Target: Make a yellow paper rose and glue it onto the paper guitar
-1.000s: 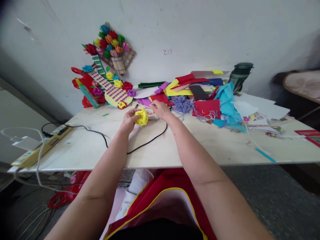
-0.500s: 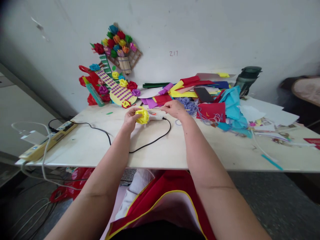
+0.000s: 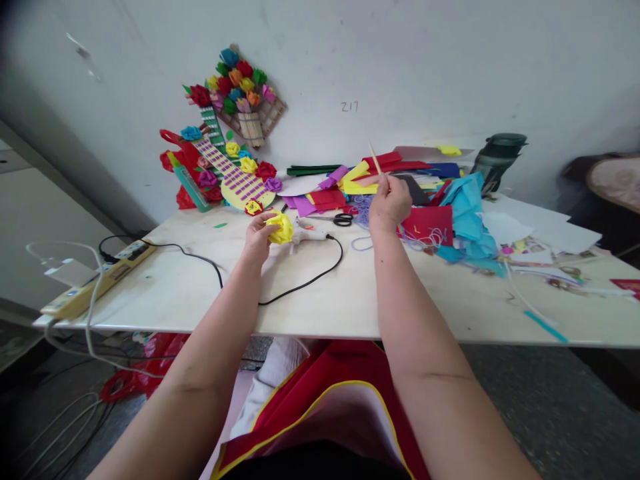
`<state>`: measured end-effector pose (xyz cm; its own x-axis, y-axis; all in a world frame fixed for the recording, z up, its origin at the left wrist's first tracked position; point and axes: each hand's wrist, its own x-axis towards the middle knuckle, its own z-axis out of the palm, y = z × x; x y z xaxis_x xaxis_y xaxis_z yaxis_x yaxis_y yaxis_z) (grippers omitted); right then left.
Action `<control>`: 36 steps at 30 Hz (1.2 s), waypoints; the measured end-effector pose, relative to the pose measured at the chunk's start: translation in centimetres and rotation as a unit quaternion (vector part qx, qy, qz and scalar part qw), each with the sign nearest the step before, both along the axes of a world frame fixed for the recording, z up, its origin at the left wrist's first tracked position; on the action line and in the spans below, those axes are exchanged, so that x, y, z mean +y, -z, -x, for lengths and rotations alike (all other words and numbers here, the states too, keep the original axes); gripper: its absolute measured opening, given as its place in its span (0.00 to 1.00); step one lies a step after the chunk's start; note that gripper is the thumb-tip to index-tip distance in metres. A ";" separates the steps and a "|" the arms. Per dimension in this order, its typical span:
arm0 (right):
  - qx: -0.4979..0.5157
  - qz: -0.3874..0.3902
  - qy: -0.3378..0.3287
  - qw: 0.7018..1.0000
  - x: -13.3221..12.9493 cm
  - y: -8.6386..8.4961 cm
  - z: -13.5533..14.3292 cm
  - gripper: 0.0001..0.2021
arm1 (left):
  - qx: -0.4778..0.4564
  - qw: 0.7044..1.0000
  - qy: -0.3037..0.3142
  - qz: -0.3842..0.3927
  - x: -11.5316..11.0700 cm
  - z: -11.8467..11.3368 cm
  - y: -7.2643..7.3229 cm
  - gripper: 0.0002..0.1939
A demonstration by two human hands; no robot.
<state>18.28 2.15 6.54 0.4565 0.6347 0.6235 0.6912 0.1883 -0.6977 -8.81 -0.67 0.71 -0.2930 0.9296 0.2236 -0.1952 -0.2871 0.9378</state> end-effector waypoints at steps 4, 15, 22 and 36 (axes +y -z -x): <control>-0.052 0.014 -0.140 0.989 0.8 0.7 0.3 0.14 | 0.007 1.000 0.008 -0.007 0.1 0.0 0.0 0.22; -0.212 0.181 -0.347 0.895 -0.6 0.8 3.3 0.09 | 0.042 0.998 0.037 -0.005 -0.1 -0.3 0.2 0.21; -0.208 0.167 -0.351 0.897 -0.8 0.7 3.1 0.12 | 0.066 0.997 0.033 -0.007 0.0 -0.2 0.4 0.20; -0.217 0.176 -0.338 0.899 -0.9 0.6 3.3 0.12 | 0.058 0.997 0.048 -0.016 0.1 -0.2 0.6 0.21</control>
<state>14.98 1.21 5.98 -0.3461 0.8681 0.3559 0.7232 0.4885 -0.4882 -8.64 -0.54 0.14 -0.1742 0.9439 0.2805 -0.1132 -0.3021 0.9465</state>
